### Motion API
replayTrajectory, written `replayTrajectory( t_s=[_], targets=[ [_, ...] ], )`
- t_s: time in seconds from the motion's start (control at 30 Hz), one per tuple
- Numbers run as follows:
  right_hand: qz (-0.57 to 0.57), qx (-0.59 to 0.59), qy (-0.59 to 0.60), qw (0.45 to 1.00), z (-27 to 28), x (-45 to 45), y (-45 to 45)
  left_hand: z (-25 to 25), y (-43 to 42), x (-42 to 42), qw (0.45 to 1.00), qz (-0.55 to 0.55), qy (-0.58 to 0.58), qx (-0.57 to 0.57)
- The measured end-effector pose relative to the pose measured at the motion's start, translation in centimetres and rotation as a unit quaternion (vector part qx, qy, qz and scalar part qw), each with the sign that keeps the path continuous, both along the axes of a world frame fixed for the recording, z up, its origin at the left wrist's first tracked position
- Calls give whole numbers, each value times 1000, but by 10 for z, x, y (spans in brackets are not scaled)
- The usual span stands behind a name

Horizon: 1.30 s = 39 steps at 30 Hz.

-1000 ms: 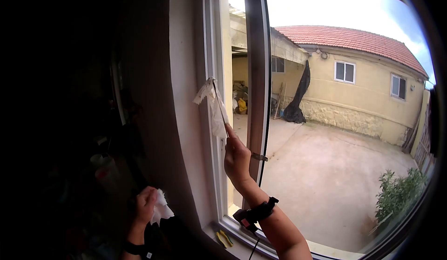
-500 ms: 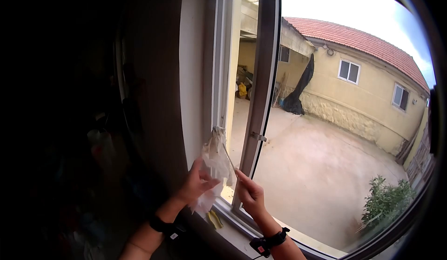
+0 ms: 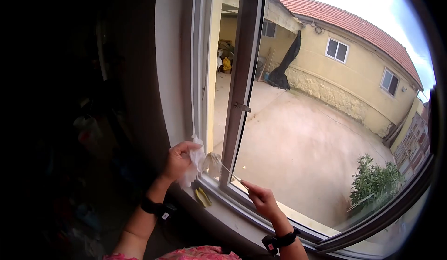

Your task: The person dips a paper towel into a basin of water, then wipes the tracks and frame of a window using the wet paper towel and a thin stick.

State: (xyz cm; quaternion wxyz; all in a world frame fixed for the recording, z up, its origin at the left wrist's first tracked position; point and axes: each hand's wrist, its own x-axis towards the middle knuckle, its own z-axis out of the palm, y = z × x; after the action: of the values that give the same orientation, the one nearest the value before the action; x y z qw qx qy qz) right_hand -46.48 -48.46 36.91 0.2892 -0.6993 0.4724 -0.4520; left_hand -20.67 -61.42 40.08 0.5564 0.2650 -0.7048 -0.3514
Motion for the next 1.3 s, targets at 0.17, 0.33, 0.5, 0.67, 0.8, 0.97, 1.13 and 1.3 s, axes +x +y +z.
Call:
replayTrajectory(
  t_s=[0.17, 0.33, 0.5, 0.67, 0.8, 0.97, 1.13, 1.3],
  targets=[
    [14, -17, 56, 998, 3, 8, 0, 9, 18, -5, 997, 15, -69, 21],
    [42, 39, 27, 998, -9, 13, -6, 30, 25, 4, 976, -80, -161, 119],
    [45, 33, -162, 985, -51, 41, -20, 31, 25, -2, 980, -125, -75, 131],
    [85, -8, -220, 972, -47, 73, -35, 19, 20, 10, 961, -153, 84, 213],
    [-49, -73, -76, 993, -23, 97, -36, 31, 23, 16, 964, -106, 128, 207],
    [-13, -213, -64, 975, -12, 118, -59, 56, 26, 34, 979, -63, 127, 144],
    [-23, -251, -242, 937, 12, 137, -93, 76, 35, 37, 988, 86, 103, 73],
    [-37, -269, -287, 918, 53, 143, -140, 65, 55, 75, 977, 197, 69, 52]
  ],
)
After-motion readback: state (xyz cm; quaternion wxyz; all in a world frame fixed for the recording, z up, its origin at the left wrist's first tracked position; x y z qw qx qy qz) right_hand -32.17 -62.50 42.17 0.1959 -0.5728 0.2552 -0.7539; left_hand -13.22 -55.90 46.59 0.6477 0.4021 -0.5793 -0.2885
